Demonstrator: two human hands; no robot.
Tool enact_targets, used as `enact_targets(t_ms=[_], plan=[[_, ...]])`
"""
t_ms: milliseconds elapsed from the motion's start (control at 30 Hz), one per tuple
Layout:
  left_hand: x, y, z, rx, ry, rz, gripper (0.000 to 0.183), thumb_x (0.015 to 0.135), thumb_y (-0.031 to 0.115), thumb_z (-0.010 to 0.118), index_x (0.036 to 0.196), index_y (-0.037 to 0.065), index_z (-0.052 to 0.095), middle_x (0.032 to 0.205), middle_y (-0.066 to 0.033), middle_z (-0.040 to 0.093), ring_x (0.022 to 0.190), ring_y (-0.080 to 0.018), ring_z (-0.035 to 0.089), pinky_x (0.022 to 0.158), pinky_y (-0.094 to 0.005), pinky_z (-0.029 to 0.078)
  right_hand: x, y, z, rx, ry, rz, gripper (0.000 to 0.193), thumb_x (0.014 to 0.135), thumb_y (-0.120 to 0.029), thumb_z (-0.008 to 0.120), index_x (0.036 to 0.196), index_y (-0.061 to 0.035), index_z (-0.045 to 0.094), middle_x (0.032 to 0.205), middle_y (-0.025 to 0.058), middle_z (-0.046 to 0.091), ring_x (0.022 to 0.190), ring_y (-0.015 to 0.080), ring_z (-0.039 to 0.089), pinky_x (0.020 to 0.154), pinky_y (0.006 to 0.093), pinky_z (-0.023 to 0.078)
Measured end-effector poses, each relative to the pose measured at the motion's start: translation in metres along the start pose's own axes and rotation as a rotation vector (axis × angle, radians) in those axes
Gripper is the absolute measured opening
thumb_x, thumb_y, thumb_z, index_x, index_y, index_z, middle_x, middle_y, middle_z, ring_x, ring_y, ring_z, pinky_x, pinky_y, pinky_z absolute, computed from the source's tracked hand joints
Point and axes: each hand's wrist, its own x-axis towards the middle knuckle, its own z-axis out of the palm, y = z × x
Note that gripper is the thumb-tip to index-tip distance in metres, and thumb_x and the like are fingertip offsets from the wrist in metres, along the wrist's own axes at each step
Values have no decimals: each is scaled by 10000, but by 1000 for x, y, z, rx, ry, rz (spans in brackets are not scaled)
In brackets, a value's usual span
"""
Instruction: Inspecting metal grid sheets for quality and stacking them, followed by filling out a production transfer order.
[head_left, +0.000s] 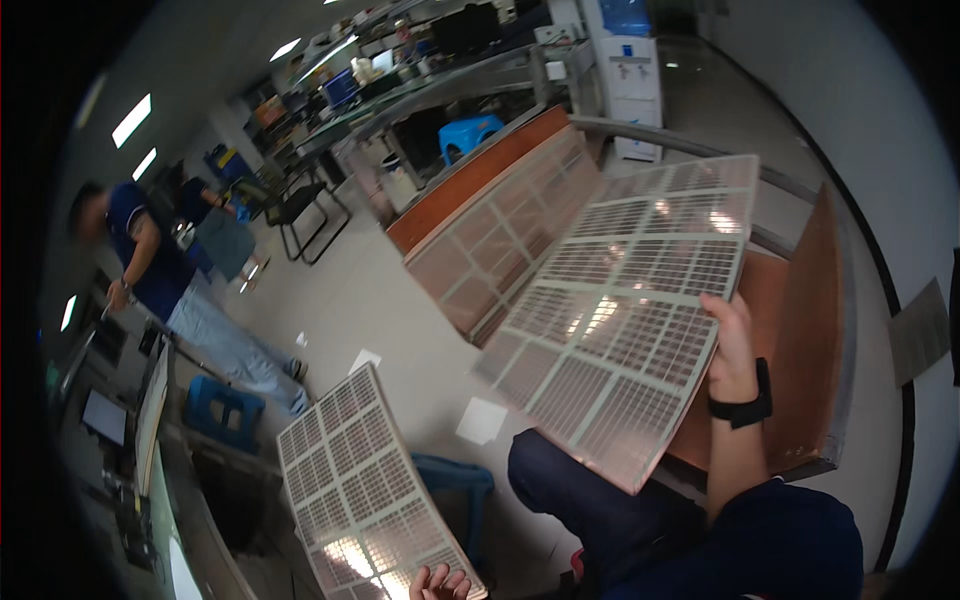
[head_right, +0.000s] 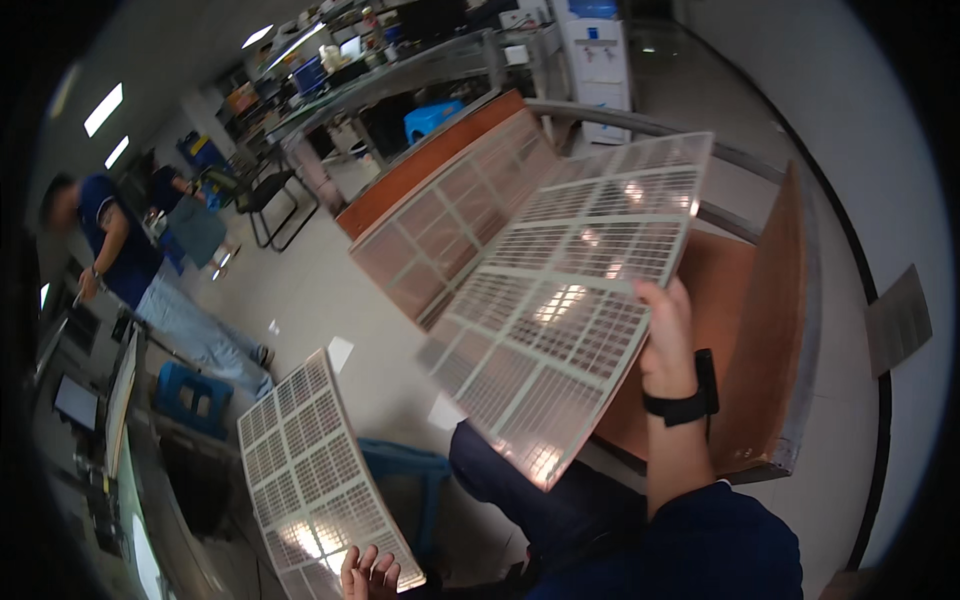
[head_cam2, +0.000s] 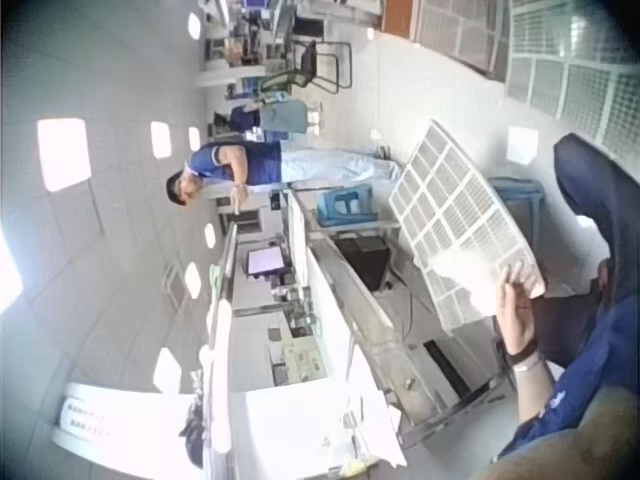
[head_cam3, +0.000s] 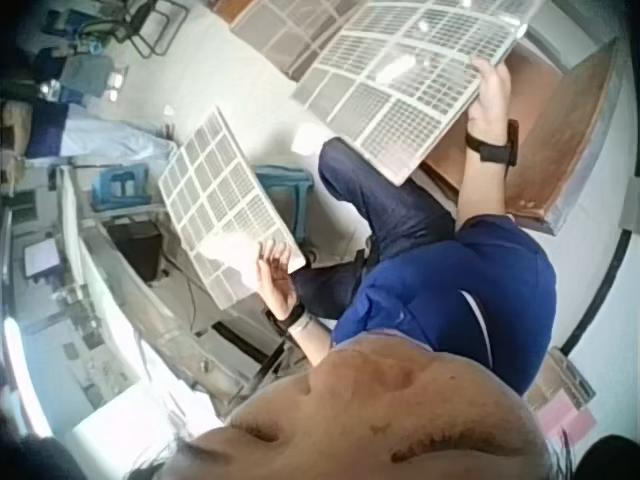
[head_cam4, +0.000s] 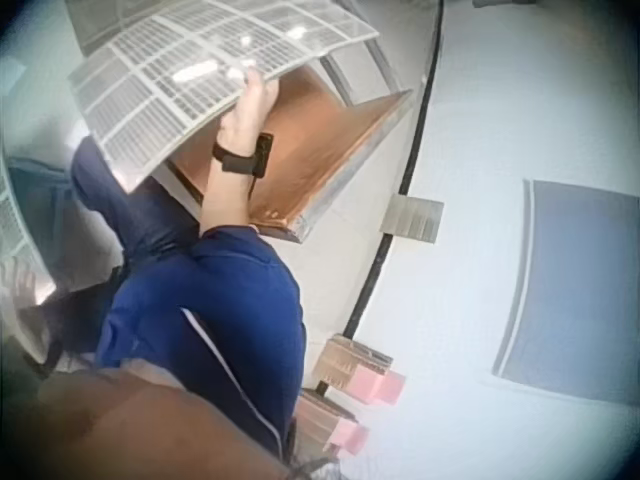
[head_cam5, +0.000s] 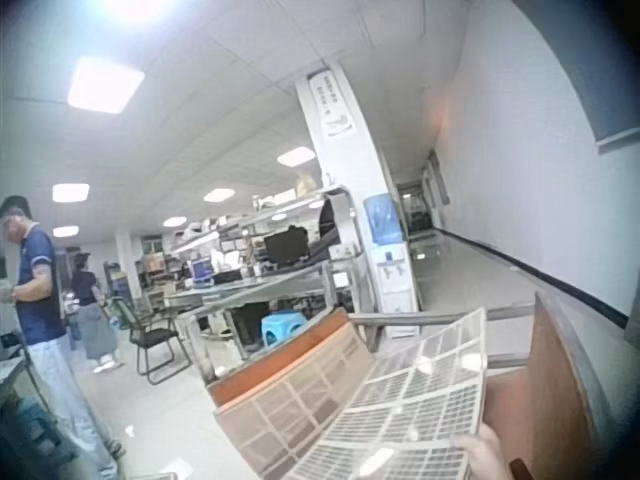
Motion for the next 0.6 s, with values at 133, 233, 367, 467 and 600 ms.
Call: enact_targets(t_ms=[133, 233, 367, 467, 600], plan=[[-6, 6, -18, -1, 160, -9, 434, 938, 227, 450, 1287, -20, 376, 1182, -178, 530, 1050, -284, 541, 909, -411, 437, 29, 28, -23, -105, 73, -22, 395, 762, 58, 431, 1156, 56, 465, 1048, 125, 564, 904, 220, 571, 795, 324, 471], [-10, 11, -24, -22, 221, 31, 415, 927, 218, 477, 1254, -26, 404, 1155, -180, 541, 1008, -267, 556, 857, -371, 464, 44, 36, -31, -229, 114, 53, 392, 775, 56, 401, 1162, 56, 461, 1057, 129, 552, 912, 225, 561, 813, 336, 465], [-10, 11, -36, -66, 279, 47, 398, 921, 209, 492, 1233, -27, 424, 1138, -178, 549, 992, -260, 559, 843, -360, 469, 70, 55, -32, -300, 142, 96, 388, 786, 36, 409, 1170, 45, 463, 1078, 128, 544, 928, 229, 557, 820, 336, 464], [-8, 10, -41, -73, 321, 51, 385, 916, 212, 502, 1214, -25, 445, 1128, -173, 554, 981, -253, 561, 840, -354, 468, 91, 81, -15, -35, 23, 142, 397, 875, -172, 496, 1244, -40, 432, 1195, 92, 501, 1062, 224, 501, 891, 370, 422], [-9, 8, -48, -74, 379, 80, 380, 915, 211, 503, 1211, -19, 447, 1123, -168, 557, 976, -253, 561, 835, -352, 466, 81, 135, 81, -153, -178, 84, 582, 901, -319, 504, 1365, -58, 269, 1386, 111, 306, 1245, 256, 337, 992, 411, 327]])
